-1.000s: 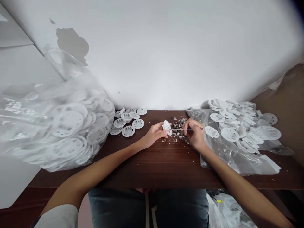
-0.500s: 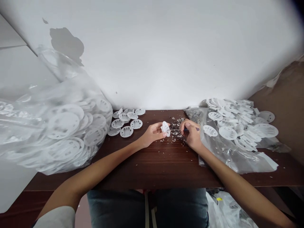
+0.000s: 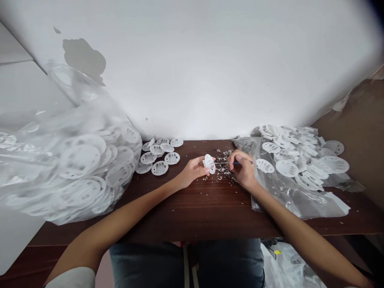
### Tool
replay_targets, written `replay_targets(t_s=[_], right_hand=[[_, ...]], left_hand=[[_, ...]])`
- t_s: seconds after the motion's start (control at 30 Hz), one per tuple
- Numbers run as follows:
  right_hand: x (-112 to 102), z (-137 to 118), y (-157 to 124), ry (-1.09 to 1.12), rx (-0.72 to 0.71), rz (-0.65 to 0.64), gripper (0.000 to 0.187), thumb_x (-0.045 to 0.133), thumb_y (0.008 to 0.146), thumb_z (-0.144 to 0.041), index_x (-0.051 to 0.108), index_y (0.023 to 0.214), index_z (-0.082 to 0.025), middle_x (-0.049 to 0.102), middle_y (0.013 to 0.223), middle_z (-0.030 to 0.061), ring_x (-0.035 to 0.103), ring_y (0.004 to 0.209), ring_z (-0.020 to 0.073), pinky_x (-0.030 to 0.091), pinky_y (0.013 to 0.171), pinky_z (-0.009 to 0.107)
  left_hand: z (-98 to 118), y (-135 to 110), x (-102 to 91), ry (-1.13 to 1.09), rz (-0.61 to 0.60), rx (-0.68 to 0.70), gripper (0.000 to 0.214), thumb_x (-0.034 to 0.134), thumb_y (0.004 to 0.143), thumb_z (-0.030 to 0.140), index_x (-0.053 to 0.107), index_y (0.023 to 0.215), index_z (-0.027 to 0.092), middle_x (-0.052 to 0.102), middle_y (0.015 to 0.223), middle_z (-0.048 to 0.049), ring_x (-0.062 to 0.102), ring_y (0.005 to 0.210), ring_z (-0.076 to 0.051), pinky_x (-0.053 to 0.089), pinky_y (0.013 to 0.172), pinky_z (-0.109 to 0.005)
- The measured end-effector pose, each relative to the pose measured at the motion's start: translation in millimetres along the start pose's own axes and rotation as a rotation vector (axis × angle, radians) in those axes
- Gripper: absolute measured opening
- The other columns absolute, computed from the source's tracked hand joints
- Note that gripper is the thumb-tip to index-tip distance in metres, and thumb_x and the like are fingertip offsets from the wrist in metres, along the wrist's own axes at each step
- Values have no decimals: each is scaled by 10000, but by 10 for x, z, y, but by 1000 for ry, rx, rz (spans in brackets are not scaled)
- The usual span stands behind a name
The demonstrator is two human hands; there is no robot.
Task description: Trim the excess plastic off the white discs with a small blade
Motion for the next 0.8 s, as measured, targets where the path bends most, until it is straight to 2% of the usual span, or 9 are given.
replay_targets(t_s=[0.13, 0.53, 0.67, 0.8], right_hand=[[-45, 27, -16, 161, 39, 91, 203, 507, 922, -329, 591, 761, -237, 509, 581, -13, 438, 531, 153, 340, 493, 271], [-60, -37, -34, 121, 63, 91, 175, 556, 881, -244, 632, 725, -219, 553, 650, -6, 482, 549, 134, 359, 482, 250], [-17, -107, -53, 88, 47, 94, 267, 566, 965, -368, 656, 764, -217, 579, 661, 2, 518, 554, 137, 364, 452, 242], [51, -109, -44, 149, 92, 68, 392, 496, 1029, -506, 668, 825, -218, 606, 600, -5, 508, 463, 129, 402, 446, 260]], left_hand=[[1, -3, -2, 6, -1, 8, 548, 749, 887, 415, 653, 1372, 179, 695, 1076, -108, 604, 825, -146, 519, 777, -288], [33, -9, -11, -43, 49, 30, 525, 668, 920, 498, 701, 1307, 145, 706, 992, -127, 618, 828, -193, 509, 739, -320], [55, 5, 10, -98, 64, 26, 595, 579, 950, 561, 688, 1313, 103, 683, 891, -113, 560, 700, -159, 461, 668, -304], [38, 24, -57, -138, 152, 50, 597, 555, 953, 583, 691, 1278, 101, 647, 849, -80, 520, 659, -140, 439, 677, -302]])
Point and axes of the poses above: each hand's wrist, its own y-axis towards the middle knuckle, its own x-axis out of the palm, z = x × y, the point moved 8 cm from there along y, towards the middle knuckle
